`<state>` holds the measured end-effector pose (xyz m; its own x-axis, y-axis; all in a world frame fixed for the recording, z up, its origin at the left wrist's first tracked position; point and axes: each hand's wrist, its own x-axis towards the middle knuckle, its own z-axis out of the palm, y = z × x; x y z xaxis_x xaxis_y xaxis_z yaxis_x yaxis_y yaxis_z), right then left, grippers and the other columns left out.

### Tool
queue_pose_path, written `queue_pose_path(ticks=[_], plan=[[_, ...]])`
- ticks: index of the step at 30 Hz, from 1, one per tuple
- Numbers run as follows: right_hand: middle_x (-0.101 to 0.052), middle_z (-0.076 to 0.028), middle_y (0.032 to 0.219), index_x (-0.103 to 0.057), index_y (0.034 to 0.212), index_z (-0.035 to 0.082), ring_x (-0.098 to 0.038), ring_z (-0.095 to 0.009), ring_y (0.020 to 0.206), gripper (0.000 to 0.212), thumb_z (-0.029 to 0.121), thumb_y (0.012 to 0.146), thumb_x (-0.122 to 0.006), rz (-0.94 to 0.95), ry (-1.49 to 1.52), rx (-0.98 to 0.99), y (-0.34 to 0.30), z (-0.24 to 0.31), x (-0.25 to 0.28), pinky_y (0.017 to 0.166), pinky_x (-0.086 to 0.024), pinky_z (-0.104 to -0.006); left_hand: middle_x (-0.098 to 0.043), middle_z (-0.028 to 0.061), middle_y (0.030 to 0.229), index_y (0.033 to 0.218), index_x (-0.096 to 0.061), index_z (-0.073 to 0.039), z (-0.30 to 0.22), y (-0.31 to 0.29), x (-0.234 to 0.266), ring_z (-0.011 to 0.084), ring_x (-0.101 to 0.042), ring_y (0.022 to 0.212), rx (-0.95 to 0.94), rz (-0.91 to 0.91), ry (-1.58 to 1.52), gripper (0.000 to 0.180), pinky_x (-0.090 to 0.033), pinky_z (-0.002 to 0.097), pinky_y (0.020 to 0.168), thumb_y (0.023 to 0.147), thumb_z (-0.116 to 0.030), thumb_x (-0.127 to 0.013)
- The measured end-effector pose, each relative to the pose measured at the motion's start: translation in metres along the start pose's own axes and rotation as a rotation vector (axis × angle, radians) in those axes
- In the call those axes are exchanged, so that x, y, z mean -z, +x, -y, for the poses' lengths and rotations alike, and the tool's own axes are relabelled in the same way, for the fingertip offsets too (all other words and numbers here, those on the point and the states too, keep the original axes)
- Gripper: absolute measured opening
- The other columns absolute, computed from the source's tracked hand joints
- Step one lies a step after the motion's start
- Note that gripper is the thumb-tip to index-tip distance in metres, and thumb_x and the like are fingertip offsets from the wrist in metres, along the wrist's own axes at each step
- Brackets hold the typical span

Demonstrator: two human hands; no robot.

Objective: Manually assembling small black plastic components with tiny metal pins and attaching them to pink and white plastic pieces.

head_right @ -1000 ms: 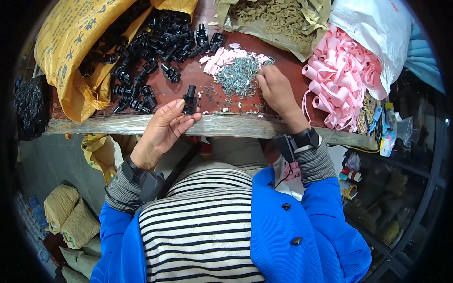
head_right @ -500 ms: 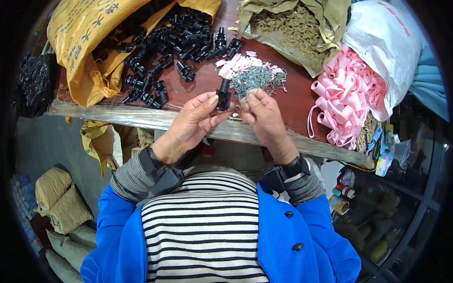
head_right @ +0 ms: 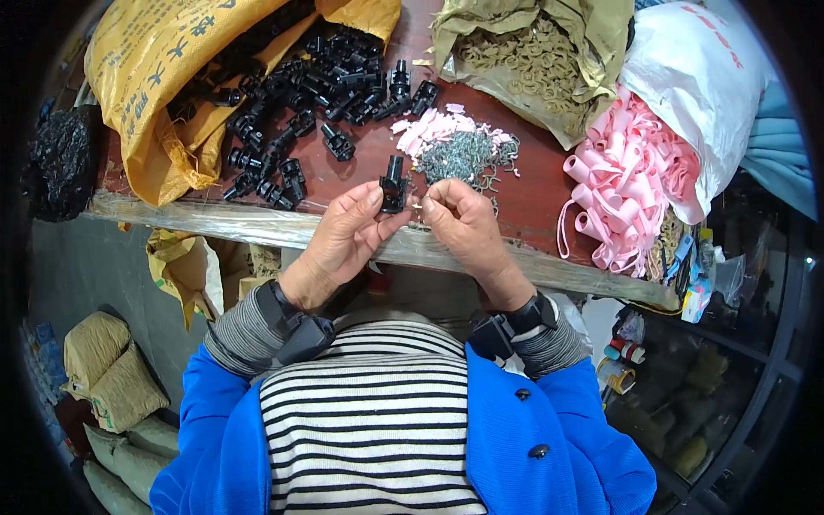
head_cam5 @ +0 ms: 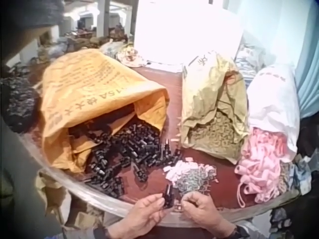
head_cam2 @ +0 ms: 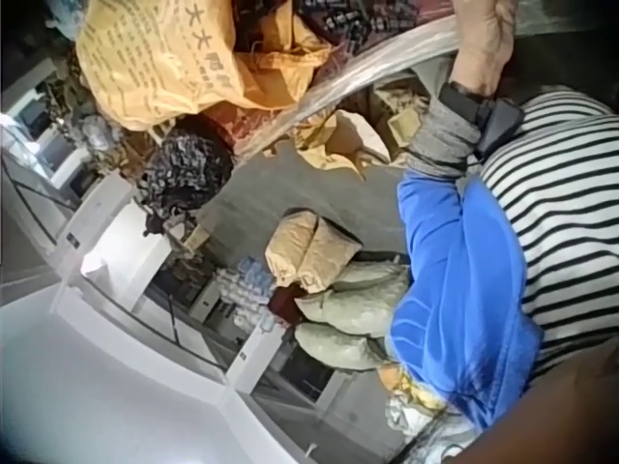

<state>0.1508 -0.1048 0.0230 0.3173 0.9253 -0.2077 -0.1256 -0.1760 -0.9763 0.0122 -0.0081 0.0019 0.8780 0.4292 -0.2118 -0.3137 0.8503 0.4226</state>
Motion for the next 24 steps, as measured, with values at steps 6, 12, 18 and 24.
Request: queue_pose_path(ticks=[6,12,18,24], plan=[[-0.05,0.0,0.073,-0.049,0.086,0.001,-0.04,-0.002,0.061,0.009,0.01,0.084,-0.05,-0.017,-0.059,0.114,0.0,0.001,-0.004,0.054,-0.033,-0.0152,-0.057,0.0082,0.097,0.102,-0.051,0.002,-0.003,-0.003,-0.002,0.0134,-0.056,0.088,0.021,0.023,-0.02,0.023,-0.046,0.0264,0.081,0.084,-0.012,-0.05],[-0.052,-0.001,0.078,-0.051,0.083,0.001,-0.042,-0.004,0.065,0.007,0.008,0.082,-0.051,0.094,-0.025,0.083,0.0,0.007,-0.001,0.06,-0.035,-0.0168,-0.057,0.0112,0.095,0.104,-0.048,0.004,-0.006,-0.006,-0.002,0.0158,-0.057,0.088,0.104,0.034,0.0,0.027,-0.047,0.0275,0.083,0.085,-0.016,-0.048],[-0.051,0.0,0.076,-0.053,0.078,0.001,-0.043,-0.005,0.065,0.006,0.006,0.08,-0.053,0.096,-0.138,0.159,0.0,0.009,0.006,0.061,-0.036,-0.0187,-0.057,0.0112,0.095,0.103,-0.049,0.004,-0.008,-0.007,-0.004,0.0185,-0.059,0.086,0.182,0.029,-0.027,0.026,-0.049,0.0273,0.079,0.085,-0.016,-0.048],[-0.049,-0.001,0.069,-0.053,0.073,0.001,-0.044,-0.006,0.063,0.004,0.001,0.075,-0.056,-0.008,-0.385,0.346,-0.004,0.015,0.003,0.056,-0.036,-0.0202,-0.058,0.0106,0.094,0.101,-0.05,0.002,-0.004,-0.009,0.0,0.0203,-0.06,0.084,0.216,-0.002,-0.033,0.022,-0.051,0.0257,0.073,0.085,-0.013,-0.049]])
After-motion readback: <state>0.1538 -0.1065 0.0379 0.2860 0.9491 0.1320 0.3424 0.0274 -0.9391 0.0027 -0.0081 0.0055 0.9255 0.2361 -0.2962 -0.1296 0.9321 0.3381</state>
